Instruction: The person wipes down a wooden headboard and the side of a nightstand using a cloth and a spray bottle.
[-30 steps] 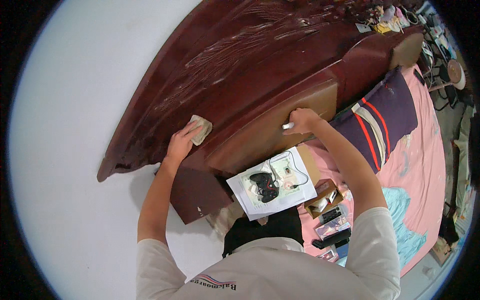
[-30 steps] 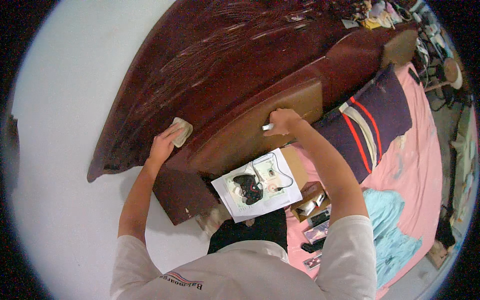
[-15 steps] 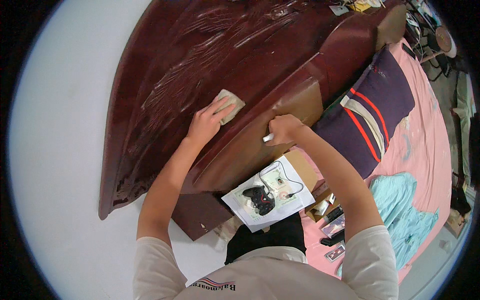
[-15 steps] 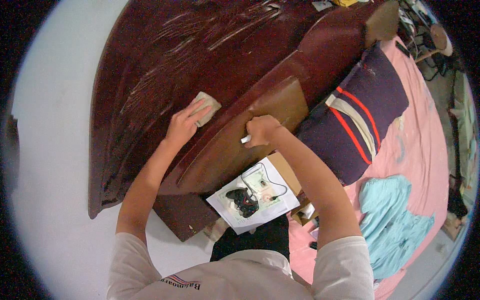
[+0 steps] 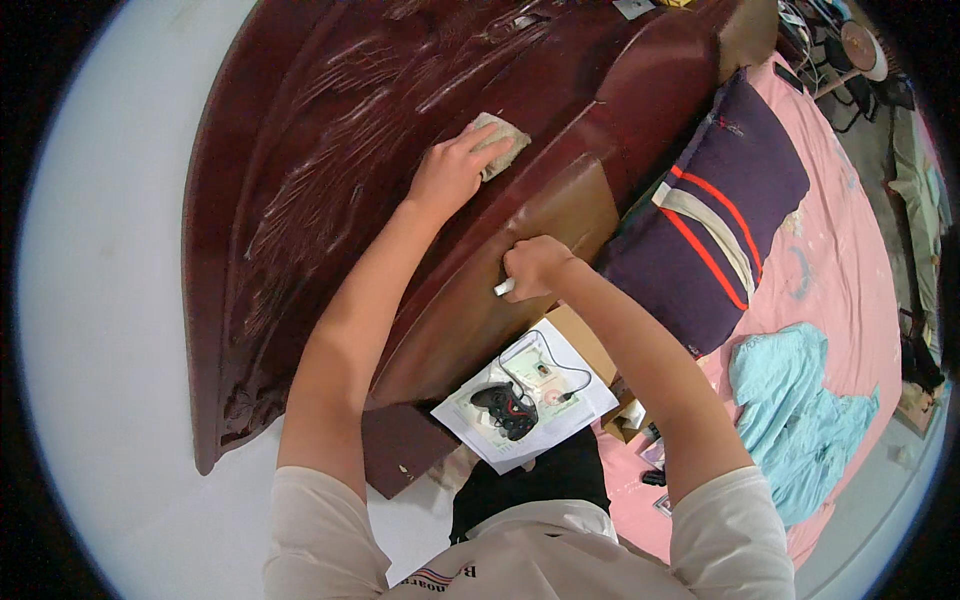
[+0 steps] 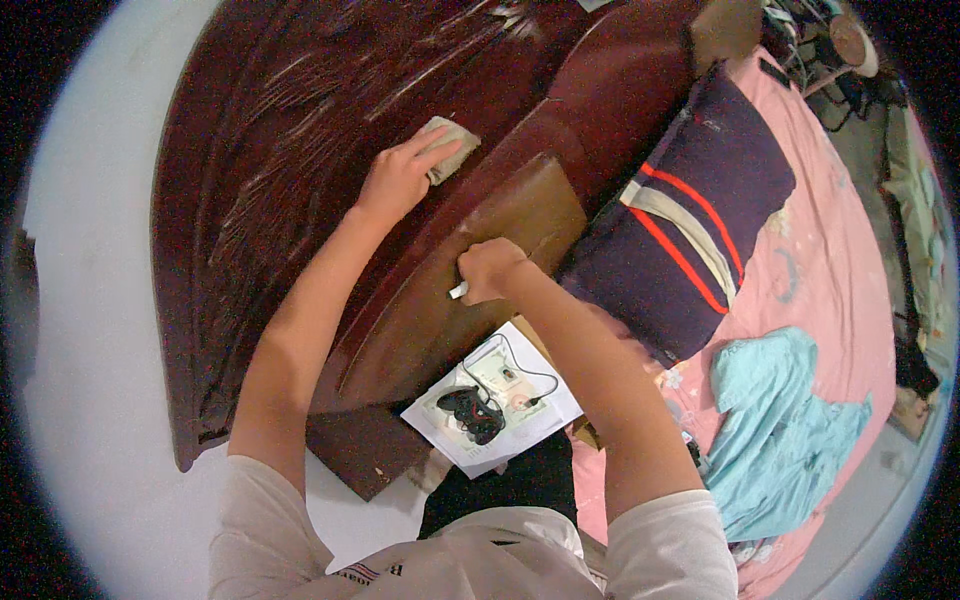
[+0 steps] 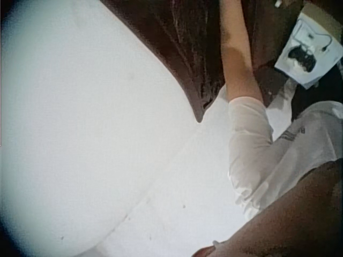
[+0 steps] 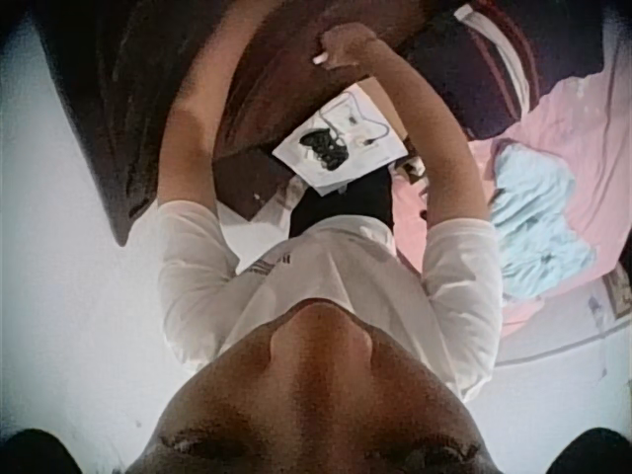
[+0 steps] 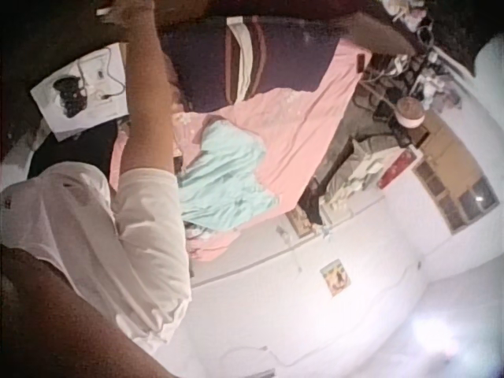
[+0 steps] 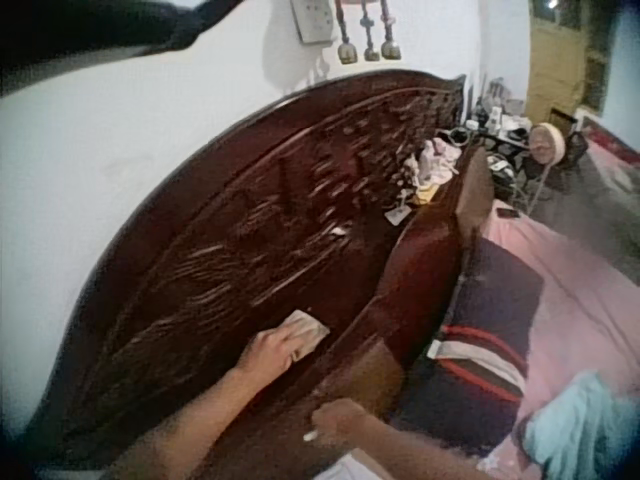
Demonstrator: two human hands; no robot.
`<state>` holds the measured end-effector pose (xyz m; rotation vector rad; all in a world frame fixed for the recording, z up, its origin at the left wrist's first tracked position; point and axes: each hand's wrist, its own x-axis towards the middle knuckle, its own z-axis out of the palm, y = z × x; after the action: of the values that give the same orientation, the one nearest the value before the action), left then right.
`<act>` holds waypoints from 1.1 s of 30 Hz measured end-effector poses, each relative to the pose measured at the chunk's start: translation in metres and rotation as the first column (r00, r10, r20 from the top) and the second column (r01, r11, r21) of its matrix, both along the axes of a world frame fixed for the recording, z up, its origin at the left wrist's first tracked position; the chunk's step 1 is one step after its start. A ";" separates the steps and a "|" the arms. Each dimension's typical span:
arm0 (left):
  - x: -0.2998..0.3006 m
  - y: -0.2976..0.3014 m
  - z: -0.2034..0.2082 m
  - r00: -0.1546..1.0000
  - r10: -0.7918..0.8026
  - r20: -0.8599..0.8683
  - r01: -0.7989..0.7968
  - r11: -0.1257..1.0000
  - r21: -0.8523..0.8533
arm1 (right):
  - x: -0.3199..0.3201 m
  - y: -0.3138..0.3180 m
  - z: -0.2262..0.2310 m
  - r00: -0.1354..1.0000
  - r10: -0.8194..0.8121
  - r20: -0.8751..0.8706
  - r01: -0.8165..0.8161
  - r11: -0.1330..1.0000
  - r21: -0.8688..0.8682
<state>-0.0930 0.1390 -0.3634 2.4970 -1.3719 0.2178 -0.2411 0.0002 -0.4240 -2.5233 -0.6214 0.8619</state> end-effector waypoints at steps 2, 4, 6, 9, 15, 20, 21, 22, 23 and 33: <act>0.005 -0.007 -0.003 1.000 -0.009 -0.002 0.009 1.000 -0.019 | 0.000 0.002 -0.002 1.000 0.011 -0.001 -0.011 1.000 -0.019; 0.011 -0.012 -0.005 0.999 -0.031 0.007 0.031 0.998 -0.048 | 0.000 0.002 0.003 1.000 0.007 -0.027 -0.009 0.999 -0.047; 0.014 -0.019 -0.007 1.000 -0.009 0.001 0.009 0.999 -0.039 | 0.001 0.004 0.008 0.999 0.003 -0.043 -0.006 0.998 -0.065; 0.021 -0.034 -0.010 1.000 0.004 0.020 -0.002 0.996 -0.086 | 0.001 0.007 0.007 0.999 -0.010 -0.045 0.006 0.996 -0.083; 0.023 -0.055 -0.010 0.998 0.057 -0.018 -0.059 0.995 -0.075 | 0.000 0.005 0.010 0.998 -0.007 -0.061 0.002 0.996 -0.089; 0.040 -0.083 -0.010 0.999 0.042 -0.013 -0.043 0.993 -0.111 | 0.000 0.004 0.014 0.997 -0.011 -0.072 0.005 0.997 -0.082; 0.044 -0.092 -0.010 0.998 0.054 -0.033 -0.057 0.993 -0.098 | 0.000 0.004 0.011 0.998 -0.003 -0.067 -0.001 0.997 -0.071; 0.050 -0.099 -0.011 0.996 0.069 -0.052 -0.073 0.994 -0.083 | 0.000 0.004 0.007 0.998 0.006 -0.060 -0.009 0.998 -0.058; 0.054 -0.107 -0.012 0.997 0.051 -0.049 -0.056 0.991 -0.124 | 0.001 0.004 0.004 0.998 0.015 -0.053 -0.018 0.999 -0.046; 0.097 -0.160 -0.012 1.000 0.004 -0.028 -0.008 0.988 -0.151 | 0.002 -0.003 0.005 0.998 0.007 -0.062 -0.007 1.000 0.002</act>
<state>0.0036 -0.0206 -0.3753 2.3706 -1.2870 0.2766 -0.2395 -0.0031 -0.4186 -2.4842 -0.6111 0.9383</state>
